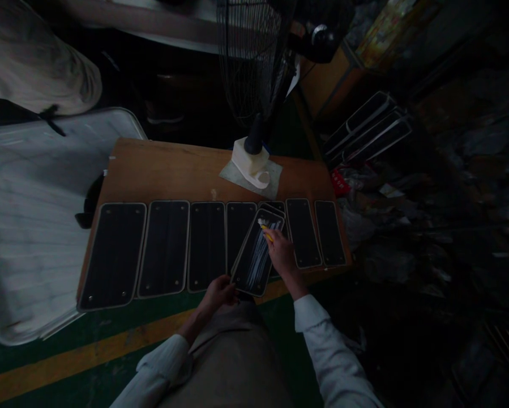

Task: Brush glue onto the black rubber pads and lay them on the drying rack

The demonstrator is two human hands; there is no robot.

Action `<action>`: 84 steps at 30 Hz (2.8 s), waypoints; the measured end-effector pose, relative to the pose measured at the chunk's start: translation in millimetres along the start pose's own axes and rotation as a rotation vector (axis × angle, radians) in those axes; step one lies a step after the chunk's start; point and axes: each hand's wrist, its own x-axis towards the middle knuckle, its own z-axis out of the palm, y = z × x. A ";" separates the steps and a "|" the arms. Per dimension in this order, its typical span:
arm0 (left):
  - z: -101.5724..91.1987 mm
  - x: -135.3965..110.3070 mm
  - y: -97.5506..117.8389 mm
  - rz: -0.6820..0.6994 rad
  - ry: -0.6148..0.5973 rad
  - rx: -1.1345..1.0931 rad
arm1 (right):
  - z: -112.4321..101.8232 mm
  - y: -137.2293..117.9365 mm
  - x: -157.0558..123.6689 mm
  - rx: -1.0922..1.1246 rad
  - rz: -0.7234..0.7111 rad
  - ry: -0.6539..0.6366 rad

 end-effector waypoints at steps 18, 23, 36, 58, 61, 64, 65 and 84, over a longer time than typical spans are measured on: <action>-2.2 -10.8 11.1 -0.018 -0.076 0.001 | -9.8 -12.7 -116.3 0.231 0.115 -0.055; -2.2 -9.6 8.8 -0.008 -0.054 0.022 | -23.6 -24.3 -152.7 0.258 0.110 -0.203; 2.7 -12.2 10.1 -0.005 -0.042 -0.033 | -37.4 -5.4 -136.3 0.331 0.151 -0.193; -121.6 -54.8 64.4 0.249 0.213 0.062 | -48.0 18.0 -73.0 0.537 0.179 0.200; -122.4 -53.4 56.8 0.271 0.168 0.068 | -39.7 0.1 -54.1 0.509 0.077 0.163; -121.7 -48.7 52.6 0.258 0.150 0.081 | -27.0 -25.2 -25.0 0.474 -0.033 0.114; -121.9 -46.3 51.3 0.250 0.152 0.089 | -21.0 -33.8 -13.3 0.458 -0.066 0.102; -122.8 -35.1 46.2 0.224 0.194 0.096 | 61.4 -98.8 70.3 -0.080 -0.270 -0.138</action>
